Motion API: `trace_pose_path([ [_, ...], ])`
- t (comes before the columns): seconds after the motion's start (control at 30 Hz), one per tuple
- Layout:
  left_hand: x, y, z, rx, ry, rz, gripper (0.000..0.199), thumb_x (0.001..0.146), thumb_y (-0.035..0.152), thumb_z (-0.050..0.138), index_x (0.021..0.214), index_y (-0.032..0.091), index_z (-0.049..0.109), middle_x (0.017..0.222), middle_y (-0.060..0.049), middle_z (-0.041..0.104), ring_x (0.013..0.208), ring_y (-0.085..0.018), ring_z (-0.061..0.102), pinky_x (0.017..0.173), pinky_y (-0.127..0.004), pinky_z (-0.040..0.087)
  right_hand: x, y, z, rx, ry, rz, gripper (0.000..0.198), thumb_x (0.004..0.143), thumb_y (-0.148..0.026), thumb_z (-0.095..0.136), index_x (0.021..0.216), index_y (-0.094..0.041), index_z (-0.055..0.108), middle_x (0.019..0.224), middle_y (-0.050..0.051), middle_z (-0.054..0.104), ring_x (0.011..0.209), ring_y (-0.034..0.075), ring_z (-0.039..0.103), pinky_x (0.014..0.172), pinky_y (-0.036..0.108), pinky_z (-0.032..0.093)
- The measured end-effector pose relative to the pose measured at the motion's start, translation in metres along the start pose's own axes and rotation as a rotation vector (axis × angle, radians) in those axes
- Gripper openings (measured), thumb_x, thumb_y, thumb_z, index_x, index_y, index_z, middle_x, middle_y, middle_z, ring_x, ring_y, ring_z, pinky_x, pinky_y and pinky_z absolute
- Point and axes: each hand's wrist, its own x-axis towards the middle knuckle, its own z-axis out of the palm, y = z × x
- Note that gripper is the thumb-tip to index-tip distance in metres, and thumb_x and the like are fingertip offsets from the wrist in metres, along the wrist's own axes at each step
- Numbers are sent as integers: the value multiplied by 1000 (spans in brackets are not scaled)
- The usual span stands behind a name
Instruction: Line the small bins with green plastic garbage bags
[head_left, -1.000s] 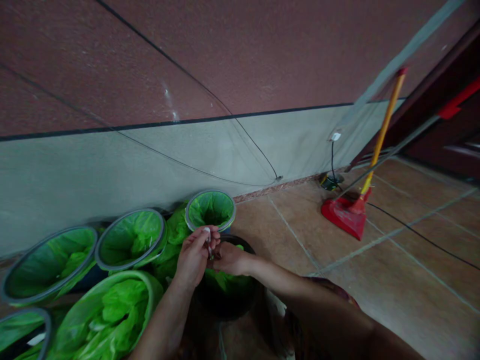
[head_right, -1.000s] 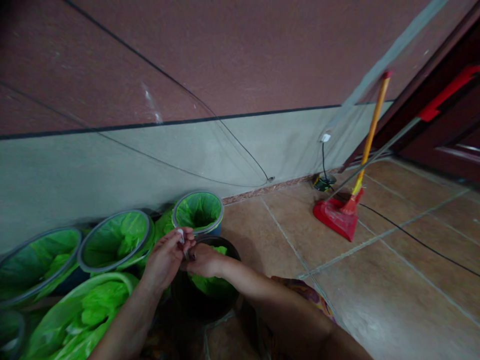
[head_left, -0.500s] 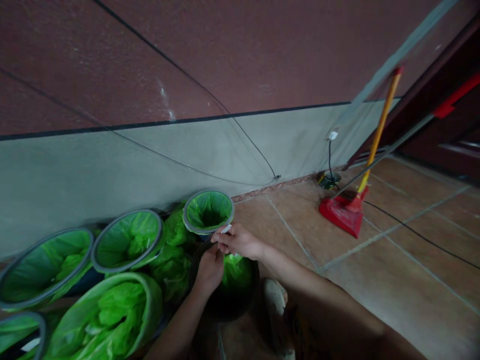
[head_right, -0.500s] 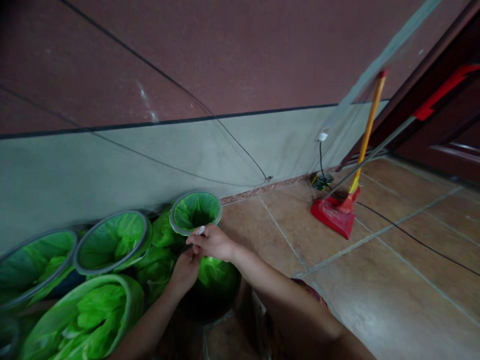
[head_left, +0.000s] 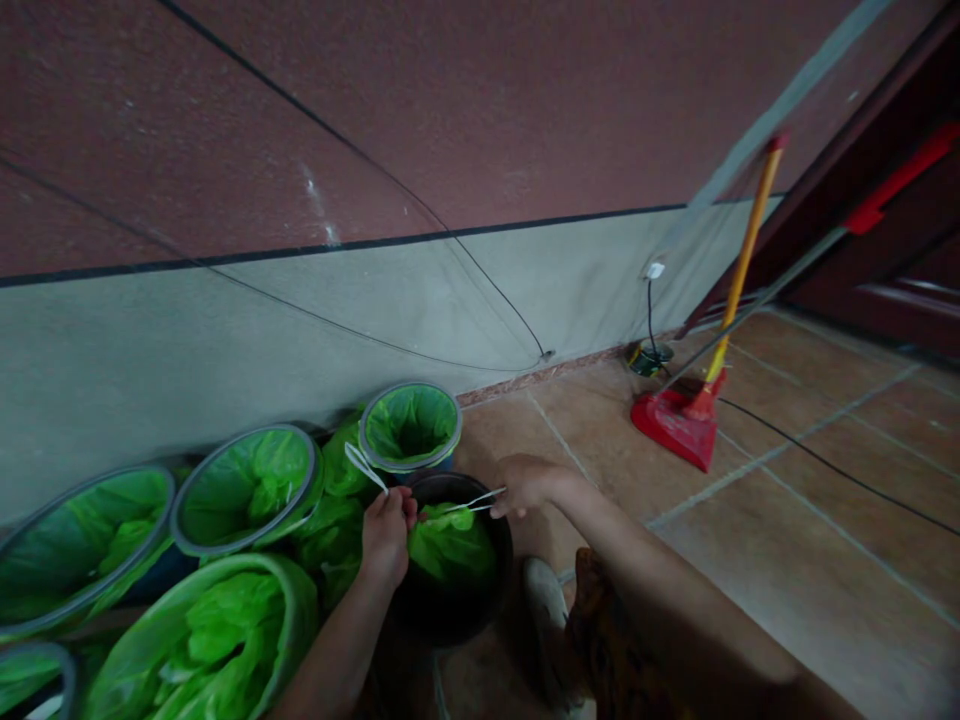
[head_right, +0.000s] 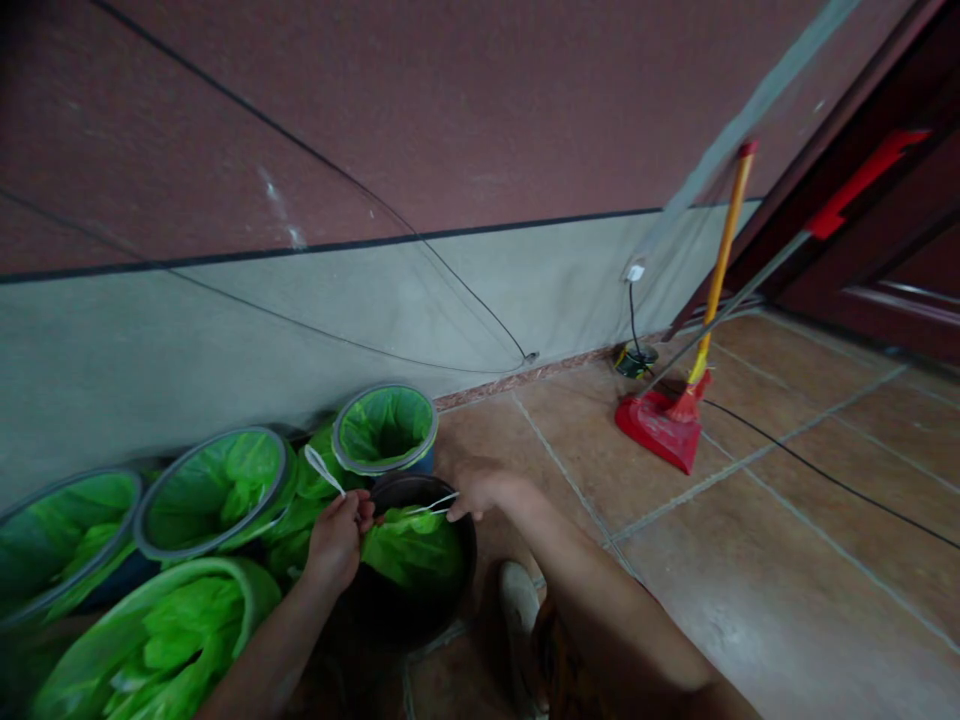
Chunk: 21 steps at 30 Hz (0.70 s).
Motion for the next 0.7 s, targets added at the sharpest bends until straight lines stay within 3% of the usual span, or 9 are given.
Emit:
trace_pose_path([
  [0.1,-2,-3,2,167,-100,10,32,66,48,59,78,18,60,51,8,48,45,-9,44,46,-23,36,-2,-12,2,116,-28,-168,18,79,-31,67,70,-16,73,52,-4,52,51,8,46,49,20,32],
  [0.23,-9,-4,4,452,-349,26,25,70,34,54,85,18,65,52,7,47,45,-9,41,44,-22,28,0,-23,0,366,-53,-420,32,91,-38,53,87,-14,74,66,-2,60,60,8,50,54,19,37],
  [0.37,-18,1,8,569,-635,141,17,63,21,56,78,19,64,56,7,46,51,-9,39,50,-22,29,2,-30,2,348,-80,-496,29,92,-32,51,79,-13,69,67,-2,61,58,8,50,54,18,37],
  [0.43,-19,3,9,602,-682,205,8,66,26,60,71,19,62,58,6,47,54,-10,40,53,-23,30,4,-33,7,354,-61,-510,27,92,-29,52,77,-14,68,67,-2,61,59,8,52,55,18,38],
  [0.5,-19,1,10,627,-666,250,22,74,38,59,61,20,58,54,5,47,53,-11,40,53,-25,30,7,-35,12,355,-26,-512,27,92,-29,51,77,-14,68,67,-1,63,61,9,55,57,20,40],
  [0.57,-17,-3,10,611,-620,249,39,80,51,53,56,20,57,50,4,45,48,-11,38,51,-25,28,9,-35,15,343,110,-476,23,91,-30,54,85,-15,70,73,0,66,66,12,60,63,22,45],
  [0.7,-15,-10,9,493,-456,127,46,77,63,52,67,20,64,48,5,44,43,-11,36,45,-25,26,11,-34,15,288,691,-294,36,84,-25,64,119,-16,65,117,10,67,107,20,61,94,31,46],
])
